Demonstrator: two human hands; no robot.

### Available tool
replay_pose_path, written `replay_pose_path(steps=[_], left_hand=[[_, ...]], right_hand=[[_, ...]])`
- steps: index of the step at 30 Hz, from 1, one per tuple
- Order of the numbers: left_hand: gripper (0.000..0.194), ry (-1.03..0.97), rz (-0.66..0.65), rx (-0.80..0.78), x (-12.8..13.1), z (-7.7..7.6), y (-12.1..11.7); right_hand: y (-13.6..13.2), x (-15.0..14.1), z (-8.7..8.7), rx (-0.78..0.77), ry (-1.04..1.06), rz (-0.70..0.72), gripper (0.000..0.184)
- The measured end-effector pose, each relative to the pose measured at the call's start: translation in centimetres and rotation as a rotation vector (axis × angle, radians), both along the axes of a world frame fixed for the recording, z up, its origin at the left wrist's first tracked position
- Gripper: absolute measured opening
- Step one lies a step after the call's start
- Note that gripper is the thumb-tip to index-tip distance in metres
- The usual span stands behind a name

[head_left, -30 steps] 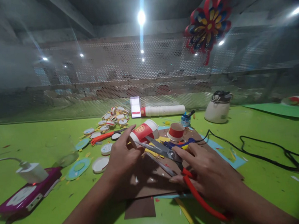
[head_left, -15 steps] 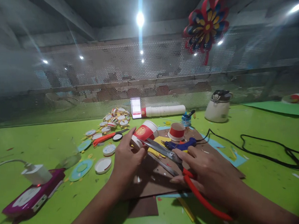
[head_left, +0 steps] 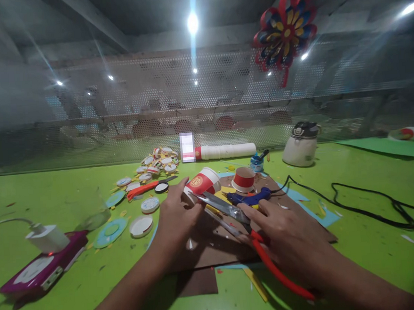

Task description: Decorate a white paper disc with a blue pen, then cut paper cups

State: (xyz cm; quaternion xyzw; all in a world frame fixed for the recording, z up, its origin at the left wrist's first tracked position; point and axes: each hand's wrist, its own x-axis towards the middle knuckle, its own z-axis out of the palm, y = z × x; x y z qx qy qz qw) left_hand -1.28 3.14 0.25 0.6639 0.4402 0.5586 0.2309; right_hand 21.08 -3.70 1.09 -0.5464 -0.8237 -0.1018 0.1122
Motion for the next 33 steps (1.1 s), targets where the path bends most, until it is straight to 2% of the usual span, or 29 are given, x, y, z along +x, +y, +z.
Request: replay_pose_path(steps=[3, 6, 9, 13, 19, 24, 30, 33], left_hand=[[0.047, 0.034, 0.089, -0.006, 0.2, 0.2, -0.1], [0.049, 0.016, 0.081, -0.011, 0.3, 0.7, -0.5], [0.052, -0.054, 0.009, -0.064, 0.2, 1.3, -1.0], [0.059, -0.138, -0.12, -0.179, -0.3, 1.8, -1.3], [0.069, -0.247, -0.2, -0.245, -0.5, 1.8, -1.3], [0.066, -0.196, -0.173, -0.216, -0.4, 2.0, -1.3], [0.056, -0.075, -0.105, -0.069, -0.5, 2.2, -1.5], [0.054, -0.057, -0.099, -0.053, -0.2, 2.2, -1.9]], right_hand=[[0.1, -0.1, 0.1, -0.025, 0.01, 0.008, 0.06], [0.2, 0.0, 0.3, -0.028, 0.007, -0.007, 0.059], [0.3, 0.3, 0.5, -0.02, 0.036, -0.014, 0.053], [0.3, 0.8, 0.5, -0.022, 0.128, 0.047, 0.048], [0.4, 1.0, 0.3, 0.049, 0.159, 0.08, 0.05], [0.4, 0.9, 0.3, 0.064, 0.179, 0.11, 0.047], [0.7, 0.9, 0.5, 0.041, 0.18, 0.127, 0.043], [0.7, 0.7, 0.4, 0.027, 0.228, 0.13, 0.036]])
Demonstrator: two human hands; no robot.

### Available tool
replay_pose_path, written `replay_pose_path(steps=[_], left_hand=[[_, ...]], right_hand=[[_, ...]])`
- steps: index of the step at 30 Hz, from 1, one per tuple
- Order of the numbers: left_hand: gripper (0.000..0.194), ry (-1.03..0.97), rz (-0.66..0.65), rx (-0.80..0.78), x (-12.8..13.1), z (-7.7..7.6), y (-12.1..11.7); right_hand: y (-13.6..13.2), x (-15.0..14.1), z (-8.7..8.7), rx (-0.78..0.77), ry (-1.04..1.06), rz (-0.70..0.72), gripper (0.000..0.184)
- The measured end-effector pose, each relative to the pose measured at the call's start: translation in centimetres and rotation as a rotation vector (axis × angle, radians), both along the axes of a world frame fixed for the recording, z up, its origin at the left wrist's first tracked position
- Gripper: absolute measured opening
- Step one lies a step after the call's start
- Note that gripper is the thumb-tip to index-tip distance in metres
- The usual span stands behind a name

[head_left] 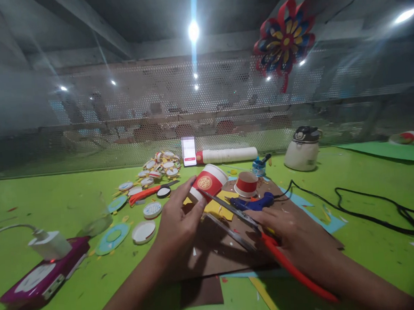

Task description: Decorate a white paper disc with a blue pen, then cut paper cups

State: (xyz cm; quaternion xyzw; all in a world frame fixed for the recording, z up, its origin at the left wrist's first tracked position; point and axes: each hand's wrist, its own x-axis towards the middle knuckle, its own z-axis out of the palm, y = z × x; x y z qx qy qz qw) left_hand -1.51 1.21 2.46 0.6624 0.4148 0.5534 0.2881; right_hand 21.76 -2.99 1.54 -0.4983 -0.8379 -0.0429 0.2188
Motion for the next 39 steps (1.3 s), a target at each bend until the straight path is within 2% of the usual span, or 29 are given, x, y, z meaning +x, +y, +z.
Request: replay_pose_path(steps=[3, 12, 16, 19, 23, 26, 34, 39], left_hand=[[0.055, -0.031, -0.03, -0.039, 0.3, 0.0, -0.3], [0.054, -0.065, -0.052, -0.028, 0.4, 0.0, -0.1], [0.06, -0.068, -0.03, -0.059, 0.3, 0.1, 0.0], [0.067, -0.172, -0.08, -0.147, 0.1, 0.2, 0.1], [0.059, -0.383, -0.218, -0.282, -0.2, 0.4, 0.7], [0.059, -0.449, -0.267, -0.378, -0.4, 0.3, 0.9], [0.066, -0.489, -0.262, -0.417, 0.0, 0.4, 0.2], [0.063, -0.483, -0.241, -0.414, 0.2, 0.8, -0.1]], right_hand=[[-0.1, -0.2, -0.1, 0.004, 0.042, -0.003, 0.029], [-0.3, 0.0, -0.4, 0.017, 0.08, 0.018, 0.033], [-0.3, 0.0, -0.4, 0.011, 0.101, 0.034, 0.029], [-0.2, 0.0, -0.3, -0.002, 0.132, 0.074, 0.028], [-0.1, 0.0, -0.1, -0.018, 0.127, 0.085, 0.03], [0.0, -0.2, 0.1, -0.007, 0.12, 0.052, 0.031], [0.2, -0.3, -0.2, -0.103, 0.204, 0.101, 0.029], [0.0, -0.2, -0.2, -0.175, 0.261, 0.171, 0.027]])
